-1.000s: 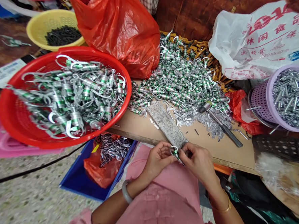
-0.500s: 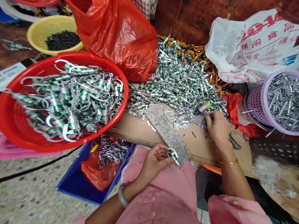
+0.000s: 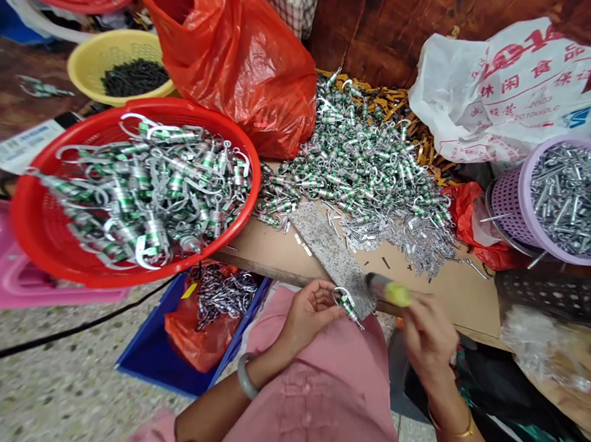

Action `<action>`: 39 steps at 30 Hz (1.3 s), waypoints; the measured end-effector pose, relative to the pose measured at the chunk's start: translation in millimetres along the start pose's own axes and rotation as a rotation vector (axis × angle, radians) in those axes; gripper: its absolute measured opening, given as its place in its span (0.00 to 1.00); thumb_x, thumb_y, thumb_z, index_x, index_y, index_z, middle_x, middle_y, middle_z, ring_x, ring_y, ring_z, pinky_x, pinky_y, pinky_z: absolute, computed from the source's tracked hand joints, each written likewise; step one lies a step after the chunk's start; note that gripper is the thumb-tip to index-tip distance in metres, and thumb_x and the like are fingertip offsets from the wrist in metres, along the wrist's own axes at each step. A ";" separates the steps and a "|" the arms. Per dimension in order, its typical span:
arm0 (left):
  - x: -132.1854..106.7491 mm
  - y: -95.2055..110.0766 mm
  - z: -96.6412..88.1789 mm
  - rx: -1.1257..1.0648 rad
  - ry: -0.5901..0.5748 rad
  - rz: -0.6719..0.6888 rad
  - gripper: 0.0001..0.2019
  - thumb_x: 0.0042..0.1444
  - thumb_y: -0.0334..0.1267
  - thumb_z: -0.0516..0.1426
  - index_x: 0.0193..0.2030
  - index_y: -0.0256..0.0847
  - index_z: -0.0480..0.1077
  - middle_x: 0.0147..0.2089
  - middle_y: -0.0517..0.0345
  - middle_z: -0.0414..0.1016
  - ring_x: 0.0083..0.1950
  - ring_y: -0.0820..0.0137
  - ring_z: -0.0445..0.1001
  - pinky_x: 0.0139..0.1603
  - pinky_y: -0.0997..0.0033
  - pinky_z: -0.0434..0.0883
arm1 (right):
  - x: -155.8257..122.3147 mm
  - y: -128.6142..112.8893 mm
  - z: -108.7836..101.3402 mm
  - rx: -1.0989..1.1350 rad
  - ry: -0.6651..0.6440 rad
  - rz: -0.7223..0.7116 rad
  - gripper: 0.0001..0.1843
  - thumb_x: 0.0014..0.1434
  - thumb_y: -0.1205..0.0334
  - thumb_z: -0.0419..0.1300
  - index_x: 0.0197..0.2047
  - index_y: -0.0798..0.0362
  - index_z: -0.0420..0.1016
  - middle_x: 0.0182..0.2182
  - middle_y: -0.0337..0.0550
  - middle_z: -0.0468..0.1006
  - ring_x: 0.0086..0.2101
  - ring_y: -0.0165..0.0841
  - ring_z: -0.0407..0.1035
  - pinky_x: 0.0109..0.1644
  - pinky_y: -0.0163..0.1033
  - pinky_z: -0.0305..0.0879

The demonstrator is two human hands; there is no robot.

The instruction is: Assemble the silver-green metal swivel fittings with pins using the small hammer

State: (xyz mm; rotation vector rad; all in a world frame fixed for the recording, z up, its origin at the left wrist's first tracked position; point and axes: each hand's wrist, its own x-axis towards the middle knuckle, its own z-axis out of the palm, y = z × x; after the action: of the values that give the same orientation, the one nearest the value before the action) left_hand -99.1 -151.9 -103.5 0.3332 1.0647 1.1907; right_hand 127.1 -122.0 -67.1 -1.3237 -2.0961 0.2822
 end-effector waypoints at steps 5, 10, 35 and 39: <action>-17.8 51.4 -7.3 -0.289 0.167 0.218 0.23 0.42 0.51 0.74 0.41 0.45 0.75 0.38 0.59 0.82 0.35 0.69 0.79 0.36 0.71 0.76 | 31.0 41.5 1.1 0.096 0.175 0.291 0.16 0.66 0.53 0.58 0.50 0.52 0.81 0.41 0.51 0.83 0.39 0.41 0.78 0.45 0.47 0.74; 7.9 81.2 11.5 -0.047 0.112 0.451 0.23 0.55 0.63 0.61 0.43 0.44 0.74 0.34 0.56 0.80 0.33 0.64 0.77 0.34 0.66 0.75 | 77.7 73.7 18.9 0.060 0.072 0.354 0.23 0.65 0.49 0.57 0.55 0.53 0.80 0.44 0.52 0.84 0.41 0.41 0.77 0.46 0.46 0.72; 12.7 70.6 38.7 1.887 -0.097 0.559 0.07 0.65 0.37 0.57 0.46 0.40 0.73 0.35 0.52 0.78 0.36 0.60 0.76 0.36 0.63 0.70 | 111.6 57.1 54.7 -0.226 -0.285 0.012 0.13 0.69 0.61 0.53 0.45 0.50 0.80 0.37 0.46 0.79 0.41 0.40 0.71 0.45 0.41 0.63; 32.0 79.8 31.2 1.738 -0.258 0.827 0.18 0.64 0.25 0.54 0.58 0.43 0.70 0.53 0.47 0.76 0.53 0.57 0.73 0.48 0.60 0.71 | 111.1 58.2 41.2 -0.119 -0.211 0.062 0.15 0.70 0.60 0.51 0.45 0.51 0.79 0.38 0.47 0.79 0.41 0.39 0.72 0.46 0.41 0.64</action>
State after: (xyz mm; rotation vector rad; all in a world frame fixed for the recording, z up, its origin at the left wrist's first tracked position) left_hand -121.2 -83.5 -47.0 2.3530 1.5395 0.5008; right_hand 111.9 8.1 -83.3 -1.4864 -2.2798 0.3407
